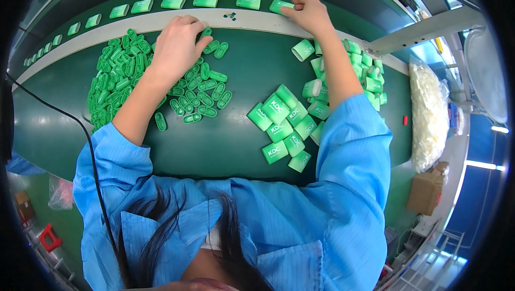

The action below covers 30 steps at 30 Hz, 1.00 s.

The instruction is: The person repeatedly picks up green capsule halves and rectangular green containers from a table. They insert the capsule halves into the containers and place the filled containers onto a conveyor belt. The process is continuous and repetitive throughout the clip.

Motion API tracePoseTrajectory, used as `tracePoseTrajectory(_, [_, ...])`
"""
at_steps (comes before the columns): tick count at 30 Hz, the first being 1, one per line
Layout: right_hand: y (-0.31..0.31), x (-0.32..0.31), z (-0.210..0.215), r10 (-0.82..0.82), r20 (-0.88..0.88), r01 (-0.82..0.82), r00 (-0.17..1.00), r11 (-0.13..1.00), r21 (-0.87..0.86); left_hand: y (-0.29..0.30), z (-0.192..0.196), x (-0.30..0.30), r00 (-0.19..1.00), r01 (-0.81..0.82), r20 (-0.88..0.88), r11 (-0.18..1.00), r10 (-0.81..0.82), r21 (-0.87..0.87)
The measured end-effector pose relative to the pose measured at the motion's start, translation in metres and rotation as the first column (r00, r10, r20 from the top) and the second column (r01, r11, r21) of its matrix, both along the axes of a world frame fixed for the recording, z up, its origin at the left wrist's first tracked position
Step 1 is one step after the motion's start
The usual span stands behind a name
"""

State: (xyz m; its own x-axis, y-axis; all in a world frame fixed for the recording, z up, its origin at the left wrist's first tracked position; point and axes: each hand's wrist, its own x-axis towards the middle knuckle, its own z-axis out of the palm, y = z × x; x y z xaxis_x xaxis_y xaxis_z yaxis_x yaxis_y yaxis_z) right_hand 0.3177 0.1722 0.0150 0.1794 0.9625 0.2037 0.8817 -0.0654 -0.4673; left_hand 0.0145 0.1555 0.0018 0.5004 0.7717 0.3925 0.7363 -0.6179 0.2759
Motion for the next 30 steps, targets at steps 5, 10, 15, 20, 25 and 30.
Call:
tracePoseTrajectory(5, [-0.053, -0.007, 0.038, 0.049, 0.228, -0.014, 0.973, 0.988, -0.151, -0.011, -0.006, 0.008, 0.988, 0.104, 0.11, 0.992, -0.111, 0.07])
tracePoseTrajectory(10, [-0.1, -0.011, 0.024, 0.16, 0.476, -0.138, 0.865, 0.987, -0.08, -0.019, 0.018, 0.016, 0.938, 0.214, 0.339, 0.893, -0.073, -0.397])
tracePoseTrajectory(15, [-0.107, -0.05, 0.024, 0.515, 0.146, -0.512, 0.845, 0.857, -0.061, -0.013, 0.016, 0.015, 0.645, 0.628, 0.706, 0.324, 0.292, -0.707])
tracePoseTrajectory(20, [-0.11, -0.056, 0.021, 0.199, 0.069, -0.183, 0.978, 0.965, -0.191, -0.014, 0.015, 0.014, 0.597, 0.693, 0.761, 0.315, 0.255, -0.649])
tracePoseTrajectory(25, [-0.114, -0.081, 0.028, 0.139, -0.254, -0.192, 0.957, 0.961, -0.2, -0.012, 0.003, 0.019, 0.601, 0.676, 0.748, 0.321, 0.282, -0.664])
tracePoseTrajectory(30, [-0.1, -0.09, 0.02, 0.2, -0.72, -0.31, 0.664, 0.951, -0.021, -0.02, 0.01, 0.021, 0.607, 0.655, 0.761, 0.399, 0.229, -0.642])
